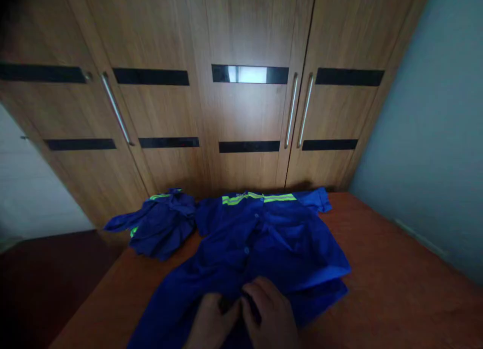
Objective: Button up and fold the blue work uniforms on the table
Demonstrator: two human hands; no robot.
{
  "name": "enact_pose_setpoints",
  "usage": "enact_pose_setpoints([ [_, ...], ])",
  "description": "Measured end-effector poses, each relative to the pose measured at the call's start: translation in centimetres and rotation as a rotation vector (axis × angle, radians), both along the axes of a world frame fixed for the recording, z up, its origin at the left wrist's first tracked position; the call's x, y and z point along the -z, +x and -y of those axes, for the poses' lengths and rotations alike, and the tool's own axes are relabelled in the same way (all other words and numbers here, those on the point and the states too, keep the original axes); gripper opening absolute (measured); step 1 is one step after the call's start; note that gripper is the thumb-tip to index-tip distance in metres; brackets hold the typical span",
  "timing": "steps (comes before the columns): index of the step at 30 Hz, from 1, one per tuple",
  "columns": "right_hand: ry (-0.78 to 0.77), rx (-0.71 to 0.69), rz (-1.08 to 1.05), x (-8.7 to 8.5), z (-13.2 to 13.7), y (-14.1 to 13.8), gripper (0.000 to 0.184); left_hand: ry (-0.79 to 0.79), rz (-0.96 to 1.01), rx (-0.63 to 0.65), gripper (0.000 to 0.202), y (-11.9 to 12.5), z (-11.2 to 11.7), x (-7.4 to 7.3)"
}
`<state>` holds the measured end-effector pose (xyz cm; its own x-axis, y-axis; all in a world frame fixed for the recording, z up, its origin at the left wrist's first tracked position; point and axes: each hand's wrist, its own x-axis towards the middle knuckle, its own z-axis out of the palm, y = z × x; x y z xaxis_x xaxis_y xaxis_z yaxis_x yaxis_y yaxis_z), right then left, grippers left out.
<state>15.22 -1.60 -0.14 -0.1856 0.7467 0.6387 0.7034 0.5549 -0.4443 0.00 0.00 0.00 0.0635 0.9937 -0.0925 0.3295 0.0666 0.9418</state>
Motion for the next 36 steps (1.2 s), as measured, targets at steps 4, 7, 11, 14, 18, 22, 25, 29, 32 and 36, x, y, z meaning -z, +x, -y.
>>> enact_pose_setpoints([
  [4,-0.055,0.018,-0.077,-0.6,-0.5,0.1,0.016,-0.033,0.121,0.042,0.023,0.0,0.2,-0.5],
  [7,-0.136,0.011,-0.095,-1.0,-0.5,0.3,0.014,-0.103,0.178,0.052,0.030,-0.1,0.1,-1.0],
  [11,-0.199,0.012,-0.086,-1.4,-0.4,0.4,0.013,-0.136,0.188,0.060,0.033,-0.1,0.0,-1.3],
  [14,-0.213,0.032,-0.079,-1.5,-0.4,0.4,0.012,-0.139,0.193,0.066,0.033,-0.2,-0.1,-1.1],
  [18,-0.219,0.031,-0.068,-1.5,-0.5,0.3,0.012,-0.146,0.219,0.083,0.030,-0.4,-0.1,-0.8],
  [22,-0.207,0.027,-0.042,-1.5,-0.4,0.3,0.011,-0.161,0.256,0.067,0.026,-0.3,-0.2,-0.3],
  [25,-0.214,0.037,-0.022,-1.6,-0.4,0.4,0.011,-0.189,0.342,0.094,0.022,-0.1,-0.4,0.0],
  [29,-0.286,0.025,-0.043,-1.9,-0.4,0.4,0.012,-0.178,0.489,0.179,0.015,-0.1,-0.5,-0.3],
  [32,-0.345,-0.017,-0.050,-2.1,-0.4,0.4,0.012,-0.159,0.404,0.161,0.014,-0.3,-0.3,-1.0],
  [36,-0.391,-0.084,-0.050,-2.3,-0.5,0.6,0.013,-0.148,0.257,0.056,0.014,-0.3,-0.2,-1.2],
])
